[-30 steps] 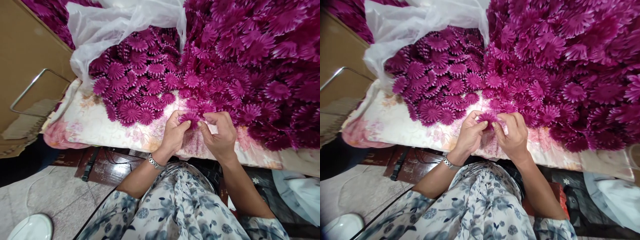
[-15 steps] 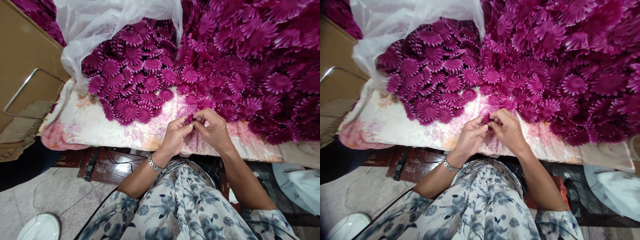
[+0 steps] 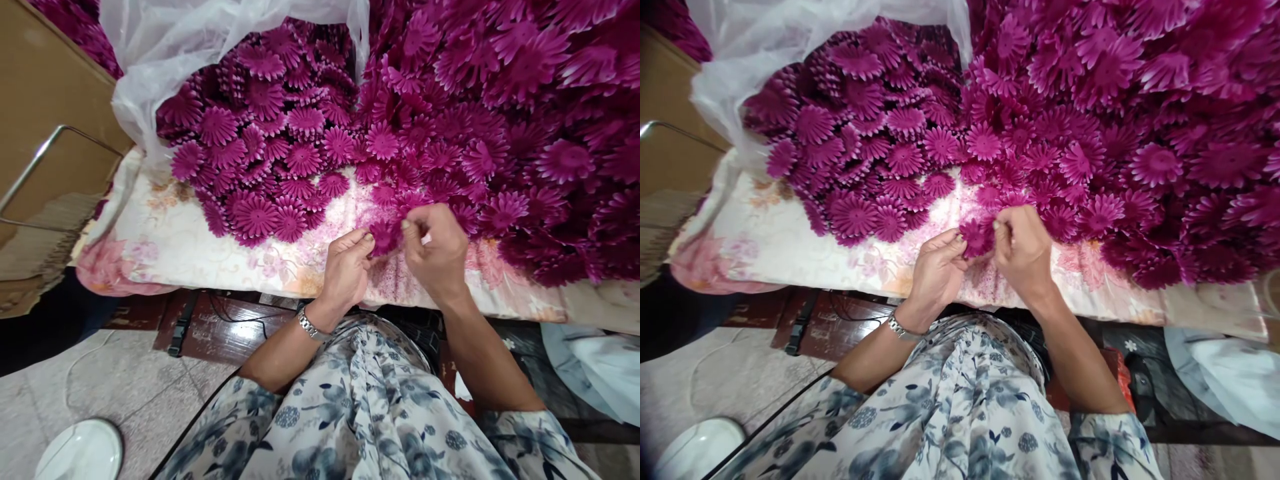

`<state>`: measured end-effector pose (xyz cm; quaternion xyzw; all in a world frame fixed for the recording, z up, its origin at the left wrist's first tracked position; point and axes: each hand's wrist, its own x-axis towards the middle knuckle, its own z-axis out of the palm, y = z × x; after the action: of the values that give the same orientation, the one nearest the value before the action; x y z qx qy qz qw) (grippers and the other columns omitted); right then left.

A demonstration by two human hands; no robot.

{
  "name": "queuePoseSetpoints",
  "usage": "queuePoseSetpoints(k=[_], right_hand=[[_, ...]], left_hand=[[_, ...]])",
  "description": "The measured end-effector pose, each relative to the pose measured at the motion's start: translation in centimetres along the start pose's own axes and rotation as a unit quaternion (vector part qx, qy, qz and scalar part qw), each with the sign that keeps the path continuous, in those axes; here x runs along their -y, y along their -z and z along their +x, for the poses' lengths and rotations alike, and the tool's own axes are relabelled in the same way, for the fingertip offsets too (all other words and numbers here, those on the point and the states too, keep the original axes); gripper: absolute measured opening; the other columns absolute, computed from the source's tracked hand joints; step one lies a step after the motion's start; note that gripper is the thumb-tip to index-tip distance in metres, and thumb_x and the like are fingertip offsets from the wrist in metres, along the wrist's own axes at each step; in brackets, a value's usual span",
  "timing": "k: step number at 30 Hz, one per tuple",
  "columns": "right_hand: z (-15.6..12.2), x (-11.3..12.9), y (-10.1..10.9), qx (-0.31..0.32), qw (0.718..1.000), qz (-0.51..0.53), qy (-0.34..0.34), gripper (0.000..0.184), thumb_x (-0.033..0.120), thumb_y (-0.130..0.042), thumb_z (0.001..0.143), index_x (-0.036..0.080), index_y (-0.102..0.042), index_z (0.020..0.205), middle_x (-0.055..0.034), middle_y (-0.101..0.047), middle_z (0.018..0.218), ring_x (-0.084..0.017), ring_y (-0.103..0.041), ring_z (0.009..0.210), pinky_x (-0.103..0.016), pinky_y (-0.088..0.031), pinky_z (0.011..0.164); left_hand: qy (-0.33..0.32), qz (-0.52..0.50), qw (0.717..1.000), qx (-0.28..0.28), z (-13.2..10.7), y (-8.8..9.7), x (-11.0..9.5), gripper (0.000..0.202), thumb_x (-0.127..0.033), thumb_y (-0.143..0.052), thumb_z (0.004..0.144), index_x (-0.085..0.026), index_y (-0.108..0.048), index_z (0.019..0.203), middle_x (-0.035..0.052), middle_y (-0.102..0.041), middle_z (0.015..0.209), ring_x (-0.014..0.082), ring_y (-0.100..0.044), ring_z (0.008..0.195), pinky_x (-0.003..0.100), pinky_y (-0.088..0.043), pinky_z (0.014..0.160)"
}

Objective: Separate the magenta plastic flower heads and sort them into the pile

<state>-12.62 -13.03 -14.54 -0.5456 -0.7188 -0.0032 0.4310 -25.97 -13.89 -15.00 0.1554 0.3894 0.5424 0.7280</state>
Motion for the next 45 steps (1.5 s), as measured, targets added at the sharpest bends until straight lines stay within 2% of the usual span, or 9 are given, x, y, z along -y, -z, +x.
queuePoseSetpoints(k=[6, 13, 21, 28, 31, 34, 38, 42, 45], right_hand=[[2.6, -2.4, 2.2, -0.003, 0.987, -0.161, -0.007, 0.018, 0.025, -0.052, 0.086, 0.015, -0.061, 0.099, -0.0114, -0.058, 0.094, -0.021, -0.055, 0.088, -0.036, -0.047, 0.075], [0.5, 0.3, 0.3, 0.144, 0.984, 0.070, 0.081, 0.007, 0.025, -0.059, 0.085, 0.018, -0.058, 0.084, -0.0011, -0.057, 0.073, -0.013, -0.054, 0.070, -0.025, -0.045, 0.062], [0.2, 0.3, -0.4, 0.106, 0.988, 0.054, 0.102, 0.011, 0.015, -0.053, 0.087, 0.018, -0.058, 0.077, -0.0011, -0.059, 0.069, -0.011, -0.055, 0.066, -0.024, -0.045, 0.061], [-0.2, 0.7, -0.5, 0.084, 0.990, 0.026, 0.113, 0.013, 0.014, -0.049, 0.088, 0.016, -0.061, 0.086, -0.0043, -0.063, 0.073, -0.014, -0.058, 0.073, -0.026, -0.049, 0.067], [-0.1, 0.7, 0.1, 0.109, 0.990, 0.064, 0.058, 0.013, 0.021, -0.053, 0.088, 0.016, -0.064, 0.094, -0.0055, -0.065, 0.082, -0.014, -0.059, 0.078, -0.028, -0.049, 0.071], [-0.3, 0.5, 0.4, 0.113, 0.976, 0.162, -0.093, 0.029, 0.033, -0.062, 0.083, 0.018, -0.062, 0.108, -0.0044, -0.064, 0.090, -0.013, -0.058, 0.077, -0.028, -0.049, 0.071], [-0.6, 0.3, 0.0, 0.157, 0.886, 0.347, -0.265, 0.029, 0.037, -0.071, 0.074, 0.020, -0.064, 0.097, 0.0003, -0.064, 0.084, -0.010, -0.057, 0.069, -0.025, -0.048, 0.064], [-0.5, 0.4, -0.5, 0.106, 0.838, 0.429, -0.320, 0.025, 0.033, -0.077, 0.066, 0.019, -0.060, 0.078, 0.0048, -0.059, 0.070, -0.007, -0.052, 0.060, -0.021, -0.045, 0.058], [-0.4, 0.4, -0.4, 0.102, 0.847, 0.419, -0.312, 0.026, 0.033, -0.077, 0.065, 0.018, -0.058, 0.074, 0.0053, -0.057, 0.068, -0.007, -0.050, 0.060, -0.021, -0.043, 0.058]], left_hand=[[0.019, -0.015, 0.999, 0.040, 0.1, 0.5, -0.4, 0.010, -0.020, -0.072, 0.064, -0.013, -0.064, 0.064, -0.0021, -0.061, 0.062, 0.0085, -0.058, 0.062, 0.028, -0.054, 0.070], [0.059, -0.024, 0.997, 0.032, -0.1, 0.3, -0.4, 0.013, -0.017, -0.075, 0.059, -0.013, -0.062, 0.060, -0.0034, -0.058, 0.058, 0.0076, -0.055, 0.058, 0.025, -0.055, 0.065], [0.030, -0.012, 0.999, 0.043, -0.5, 0.5, -0.2, 0.018, -0.021, -0.075, 0.063, -0.014, -0.062, 0.054, -0.0048, -0.051, 0.052, 0.0064, -0.049, 0.055, 0.028, -0.055, 0.070], [-0.014, 0.028, 0.999, 0.023, -0.2, 0.6, 0.0, 0.008, -0.020, -0.070, 0.069, -0.014, -0.069, 0.062, -0.0022, -0.055, 0.054, 0.0062, -0.045, 0.052, 0.019, -0.044, 0.055], [-0.021, 0.033, 0.999, 0.006, 0.0, 0.8, -0.2, 0.007, -0.020, -0.070, 0.070, -0.014, -0.070, 0.066, -0.0024, -0.054, 0.055, 0.0049, -0.041, 0.051, 0.017, -0.037, 0.050], [-0.026, 0.028, 0.999, 0.009, 0.1, 0.9, -0.1, 0.008, -0.023, -0.071, 0.070, -0.017, -0.071, 0.075, -0.0019, -0.059, 0.064, 0.0055, -0.043, 0.054, 0.018, -0.038, 0.053], [-0.067, 0.049, 0.996, 0.029, 0.3, 0.7, 0.3, 0.010, -0.025, -0.071, 0.071, -0.022, -0.073, 0.080, -0.0018, -0.066, 0.074, 0.0088, -0.054, 0.067, 0.022, -0.045, 0.070], [-0.143, 0.116, 0.982, 0.048, 0.5, 0.5, 0.3, 0.018, -0.021, -0.067, 0.074, -0.025, -0.073, 0.091, -0.0014, -0.069, 0.088, 0.0110, -0.058, 0.081, 0.023, -0.045, 0.081], [-0.133, 0.116, 0.982, 0.073, 0.5, 0.5, 0.0, 0.022, -0.019, -0.068, 0.072, -0.024, -0.072, 0.093, -0.0009, -0.068, 0.087, 0.0112, -0.059, 0.081, 0.023, -0.045, 0.080]])
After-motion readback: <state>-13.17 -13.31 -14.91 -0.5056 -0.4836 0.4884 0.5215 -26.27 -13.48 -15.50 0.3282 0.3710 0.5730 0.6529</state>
